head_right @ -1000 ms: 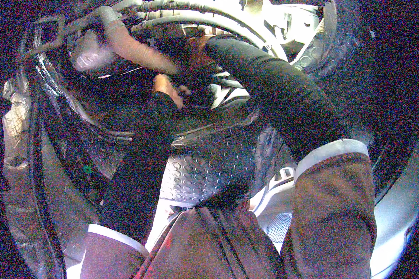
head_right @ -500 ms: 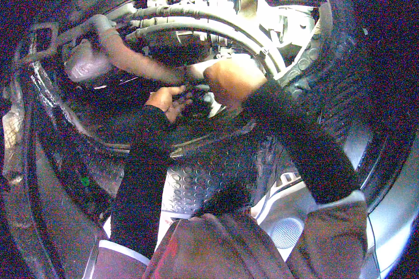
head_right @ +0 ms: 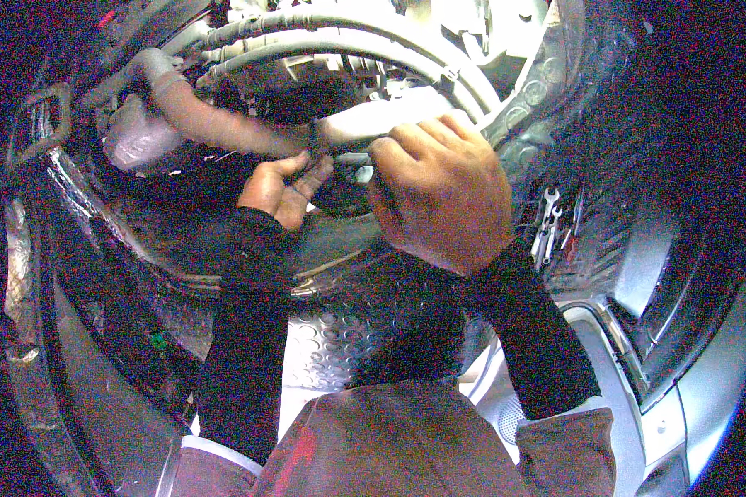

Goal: The person walks from a workbench to a white truck with the hood open, then kneels inside the cab and uses a wrench and screwdriver to tighten bolts and adjust components within the engine bay. The person continues to manipulate hoses and fasteners with both hands throughout the clip.

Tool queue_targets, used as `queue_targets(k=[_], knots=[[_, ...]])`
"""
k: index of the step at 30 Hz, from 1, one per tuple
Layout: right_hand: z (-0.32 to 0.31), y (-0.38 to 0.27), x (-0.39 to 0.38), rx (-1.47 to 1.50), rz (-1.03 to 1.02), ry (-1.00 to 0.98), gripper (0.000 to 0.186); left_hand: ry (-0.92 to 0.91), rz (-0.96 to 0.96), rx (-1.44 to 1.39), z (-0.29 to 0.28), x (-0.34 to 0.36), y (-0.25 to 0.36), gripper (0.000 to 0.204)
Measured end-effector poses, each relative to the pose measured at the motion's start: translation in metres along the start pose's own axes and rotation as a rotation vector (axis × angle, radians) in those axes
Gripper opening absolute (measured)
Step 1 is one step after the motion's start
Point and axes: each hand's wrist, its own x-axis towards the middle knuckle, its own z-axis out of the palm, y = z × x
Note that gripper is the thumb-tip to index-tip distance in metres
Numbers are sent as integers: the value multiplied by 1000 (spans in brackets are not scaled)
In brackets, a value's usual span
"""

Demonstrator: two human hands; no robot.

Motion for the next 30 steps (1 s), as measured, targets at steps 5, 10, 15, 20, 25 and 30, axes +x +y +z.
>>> queue_targets(k=[5, 10, 15, 20, 25, 30], knots=[[-1, 3, -3, 35, -12, 75, 18, 248, 549, 1304, 2, -30, 15, 13], [8, 5, -3, 25, -52, 210, 13, 43, 1422, 1764, -1, -20, 39, 25], [14, 6, -5, -69, -3, 195, 12, 89, 1344, 1968, 10, -10, 25, 23], [7, -5, 0, -81, -24, 186, 14, 201, 1378, 2064, 13, 0, 39, 21], [6, -6, -6, -71, -14, 221, 17, -103, 1097, 2114, 34, 28, 53, 24], [0, -14, -1, -102, -24, 204, 16, -268, 987, 2090, 33, 23, 72, 25]])
